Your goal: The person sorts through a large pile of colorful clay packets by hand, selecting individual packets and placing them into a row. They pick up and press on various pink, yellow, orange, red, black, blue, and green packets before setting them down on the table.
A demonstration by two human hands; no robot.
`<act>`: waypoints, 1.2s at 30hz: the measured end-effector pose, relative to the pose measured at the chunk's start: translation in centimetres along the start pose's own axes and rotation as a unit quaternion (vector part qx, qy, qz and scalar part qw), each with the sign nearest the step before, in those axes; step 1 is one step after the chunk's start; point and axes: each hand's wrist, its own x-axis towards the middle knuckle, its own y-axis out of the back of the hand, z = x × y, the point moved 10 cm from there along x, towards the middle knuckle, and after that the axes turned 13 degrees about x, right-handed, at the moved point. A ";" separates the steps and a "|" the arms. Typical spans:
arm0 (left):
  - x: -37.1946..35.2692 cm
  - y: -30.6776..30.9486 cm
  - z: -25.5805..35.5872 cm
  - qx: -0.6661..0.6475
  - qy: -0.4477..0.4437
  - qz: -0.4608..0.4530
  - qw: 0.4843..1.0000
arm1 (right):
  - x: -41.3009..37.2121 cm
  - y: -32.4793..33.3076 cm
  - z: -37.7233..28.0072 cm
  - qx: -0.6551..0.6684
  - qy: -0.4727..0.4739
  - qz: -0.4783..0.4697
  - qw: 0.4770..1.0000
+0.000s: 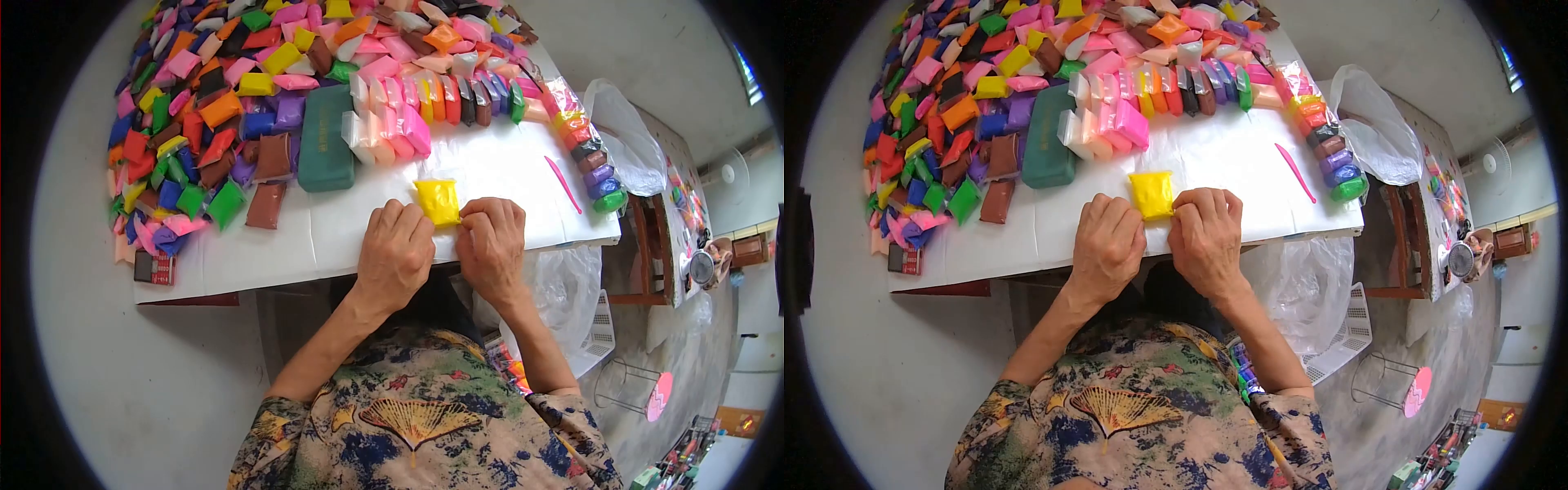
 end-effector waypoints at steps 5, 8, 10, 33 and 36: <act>-0.2 0.1 -0.4 -0.012 0.031 0.019 0.999 | -0.7 -0.2 0.1 -0.023 -0.048 0.022 0.998; -0.4 0.7 -0.9 -0.038 0.043 0.066 0.996 | -0.6 0.4 0.7 0.047 -0.100 0.033 0.993; -0.4 1.5 -0.7 -0.043 0.041 0.098 0.993 | -0.5 1.2 1.2 0.100 -0.174 0.031 0.979; 1.3 0.9 -1.6 -0.117 0.017 0.055 0.991 | 7.4 -4.0 8.7 0.228 -0.229 -0.078 0.943; 1.1 0.3 -2.3 -0.133 0.050 0.036 0.989 | 7.1 -4.8 9.3 0.215 -0.261 -0.086 0.937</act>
